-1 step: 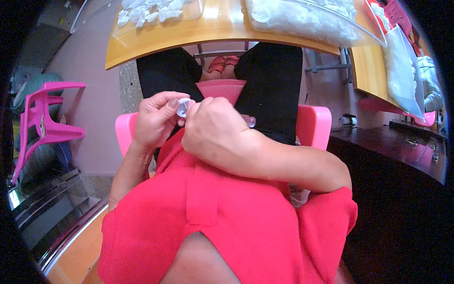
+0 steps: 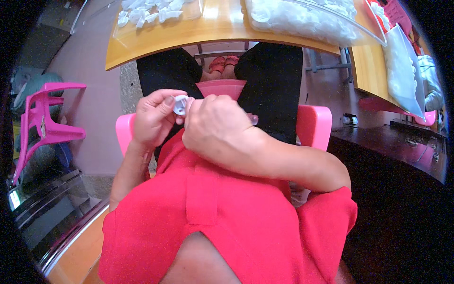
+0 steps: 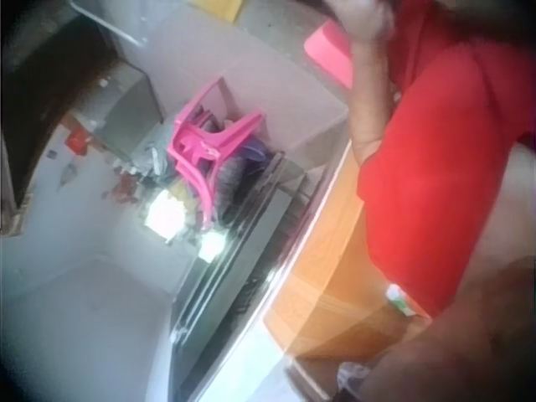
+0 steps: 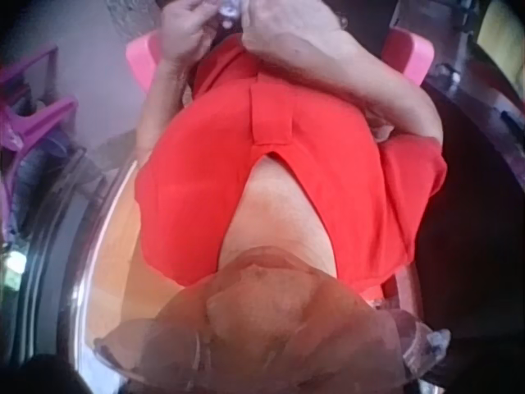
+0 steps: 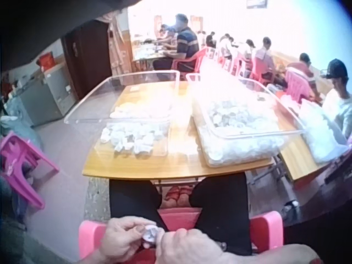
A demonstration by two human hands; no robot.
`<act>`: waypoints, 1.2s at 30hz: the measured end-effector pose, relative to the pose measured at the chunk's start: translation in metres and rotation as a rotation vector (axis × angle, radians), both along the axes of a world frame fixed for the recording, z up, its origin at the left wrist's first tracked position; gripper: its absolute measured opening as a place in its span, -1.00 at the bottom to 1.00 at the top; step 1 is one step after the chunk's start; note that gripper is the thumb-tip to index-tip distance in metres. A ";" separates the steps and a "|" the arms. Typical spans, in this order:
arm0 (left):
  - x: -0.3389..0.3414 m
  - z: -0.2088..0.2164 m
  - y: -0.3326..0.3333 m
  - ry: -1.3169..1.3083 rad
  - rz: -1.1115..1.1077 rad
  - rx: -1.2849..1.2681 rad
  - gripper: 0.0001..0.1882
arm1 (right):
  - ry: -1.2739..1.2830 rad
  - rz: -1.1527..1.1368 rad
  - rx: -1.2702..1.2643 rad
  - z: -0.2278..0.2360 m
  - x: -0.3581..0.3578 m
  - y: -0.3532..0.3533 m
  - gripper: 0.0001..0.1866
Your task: The person picks up a white plastic component from a tray and uses a thin metal tool to press into its center before placing it in a container and reaching for more parts.
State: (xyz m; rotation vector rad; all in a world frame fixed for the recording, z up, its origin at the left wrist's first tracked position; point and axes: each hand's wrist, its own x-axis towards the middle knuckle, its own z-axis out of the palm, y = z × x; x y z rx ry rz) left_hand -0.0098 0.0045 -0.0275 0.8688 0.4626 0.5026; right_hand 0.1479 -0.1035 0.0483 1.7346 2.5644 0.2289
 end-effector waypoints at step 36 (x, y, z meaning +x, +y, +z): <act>0.202 0.176 0.148 0.270 0.066 1.537 -0.62 | 0.611 -0.410 -0.042 -0.068 0.061 -0.028 -0.88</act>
